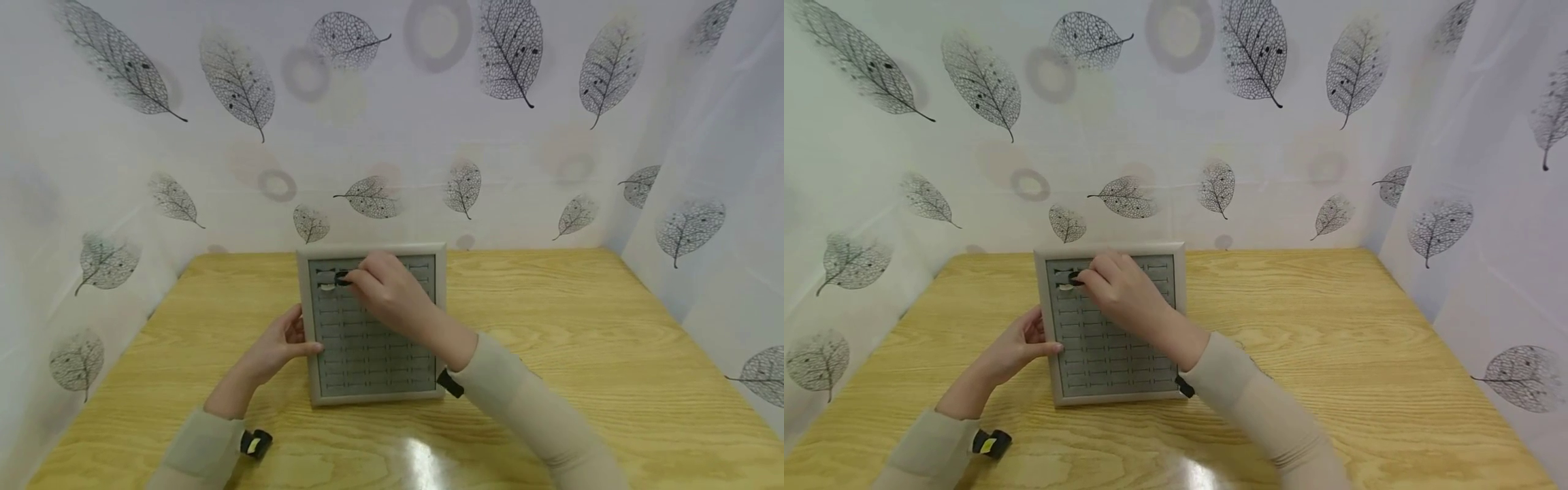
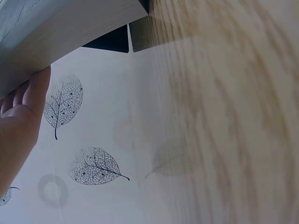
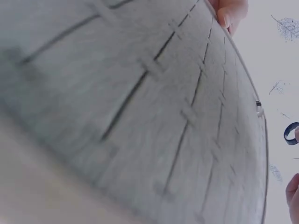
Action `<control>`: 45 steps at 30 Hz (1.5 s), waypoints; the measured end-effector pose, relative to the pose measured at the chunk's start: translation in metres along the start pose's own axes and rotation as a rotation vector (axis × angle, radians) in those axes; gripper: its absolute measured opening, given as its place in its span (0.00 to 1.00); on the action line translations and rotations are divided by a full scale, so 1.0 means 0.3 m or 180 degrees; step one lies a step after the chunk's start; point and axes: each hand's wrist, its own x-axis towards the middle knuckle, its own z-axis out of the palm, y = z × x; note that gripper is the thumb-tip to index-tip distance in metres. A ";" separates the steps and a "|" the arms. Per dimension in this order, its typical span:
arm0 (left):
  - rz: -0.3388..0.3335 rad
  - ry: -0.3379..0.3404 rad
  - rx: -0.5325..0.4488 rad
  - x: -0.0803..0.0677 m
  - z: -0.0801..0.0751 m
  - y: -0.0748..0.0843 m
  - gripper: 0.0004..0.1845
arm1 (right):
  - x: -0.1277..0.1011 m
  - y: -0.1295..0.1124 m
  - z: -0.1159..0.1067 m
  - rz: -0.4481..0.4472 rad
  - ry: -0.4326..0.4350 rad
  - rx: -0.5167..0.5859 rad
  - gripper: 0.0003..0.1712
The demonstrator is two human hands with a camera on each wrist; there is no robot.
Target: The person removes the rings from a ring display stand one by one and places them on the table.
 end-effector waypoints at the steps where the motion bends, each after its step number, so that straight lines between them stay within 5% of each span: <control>1: 0.0002 0.0000 -0.0002 0.000 0.000 0.000 0.42 | -0.008 -0.002 -0.011 -0.0074 0.0053 -0.0061 0.02; 7: 0.0050 -0.0005 0.0046 0.002 -0.001 -0.002 0.43 | -0.076 -0.008 -0.074 -0.0282 0.0216 -0.0212 0.07; 18: -0.0058 0.0067 0.0134 -0.004 0.002 -0.006 0.42 | -0.242 -0.023 -0.207 -0.0531 -0.0054 -0.0182 0.11; 32: -0.0105 0.0111 0.0202 -0.008 0.005 -0.005 0.43 | -0.439 -0.050 -0.347 -0.0481 -0.0820 -0.0239 0.19; 45: -0.0054 0.0070 0.0156 0.002 0.004 -0.003 0.42 | -0.577 -0.099 -0.380 -0.0381 -0.1641 -0.0179 0.28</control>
